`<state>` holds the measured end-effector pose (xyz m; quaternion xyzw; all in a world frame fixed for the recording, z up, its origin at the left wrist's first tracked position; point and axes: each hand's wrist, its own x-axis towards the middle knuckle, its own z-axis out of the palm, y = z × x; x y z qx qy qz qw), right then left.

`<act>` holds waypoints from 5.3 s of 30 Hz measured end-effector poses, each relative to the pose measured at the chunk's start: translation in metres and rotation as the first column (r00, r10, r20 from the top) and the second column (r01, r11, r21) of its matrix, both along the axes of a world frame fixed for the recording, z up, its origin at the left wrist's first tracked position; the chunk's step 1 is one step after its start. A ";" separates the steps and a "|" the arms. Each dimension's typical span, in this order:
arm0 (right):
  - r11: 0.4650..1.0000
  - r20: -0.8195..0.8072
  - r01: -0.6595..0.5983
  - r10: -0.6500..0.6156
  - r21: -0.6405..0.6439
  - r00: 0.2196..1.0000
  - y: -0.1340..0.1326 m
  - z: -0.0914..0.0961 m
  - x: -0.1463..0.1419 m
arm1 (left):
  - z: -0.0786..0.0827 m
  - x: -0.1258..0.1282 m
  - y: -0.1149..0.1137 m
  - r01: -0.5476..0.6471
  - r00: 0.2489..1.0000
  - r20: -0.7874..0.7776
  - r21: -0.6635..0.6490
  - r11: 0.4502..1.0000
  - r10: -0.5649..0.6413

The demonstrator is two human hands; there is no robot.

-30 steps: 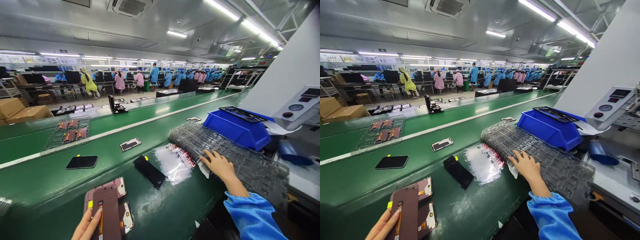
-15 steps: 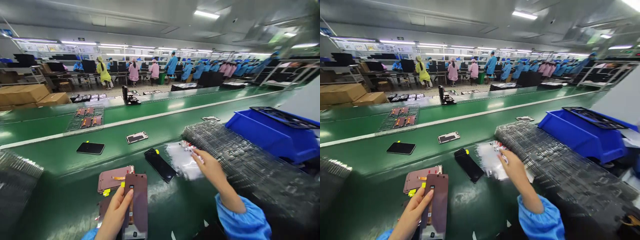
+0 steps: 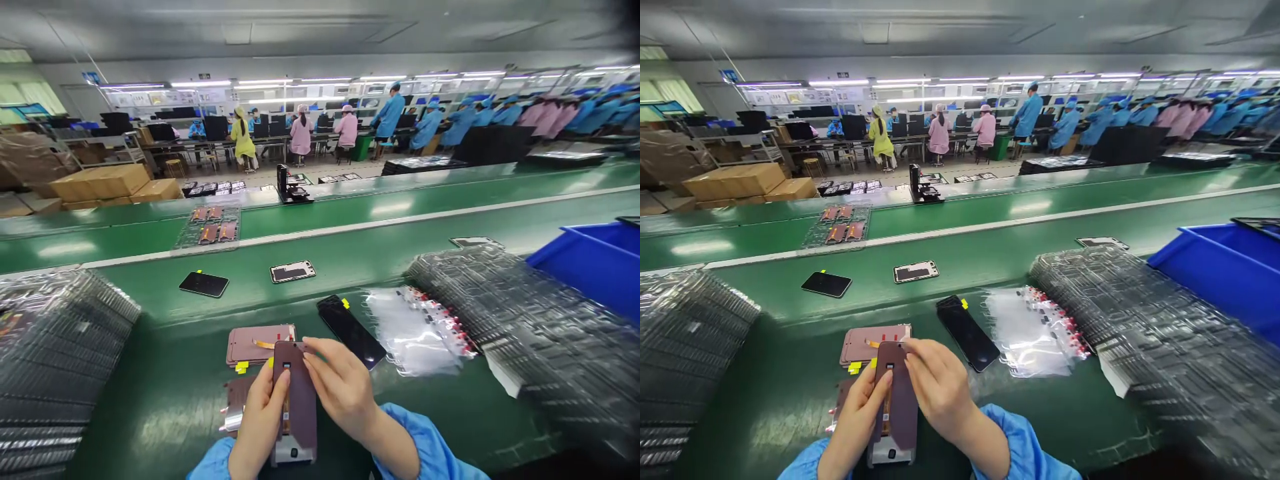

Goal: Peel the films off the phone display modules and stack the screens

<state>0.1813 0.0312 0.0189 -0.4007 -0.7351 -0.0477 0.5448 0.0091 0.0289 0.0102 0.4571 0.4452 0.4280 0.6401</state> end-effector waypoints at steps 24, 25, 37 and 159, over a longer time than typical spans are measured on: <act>0.974 0.435 -0.145 0.056 0.174 0.898 -0.012 0.025 -0.020 | 0.010 -0.002 -0.003 0.053 0.998 0.035 -0.031 0.998 -0.052; 0.972 0.433 -0.160 0.070 0.174 0.899 -0.014 0.027 -0.020 | 0.012 -0.004 -0.003 0.065 0.992 0.113 -0.074 0.995 -0.056; 0.894 0.446 -0.415 0.306 0.171 0.841 -0.017 0.035 -0.028 | 0.021 -0.029 0.045 0.119 0.988 0.137 -0.406 0.906 -0.068; 0.857 0.108 -0.325 0.396 -0.399 0.912 -0.016 0.006 -0.010 | 0.022 -0.043 -0.005 0.164 0.970 0.146 0.205 0.965 -0.195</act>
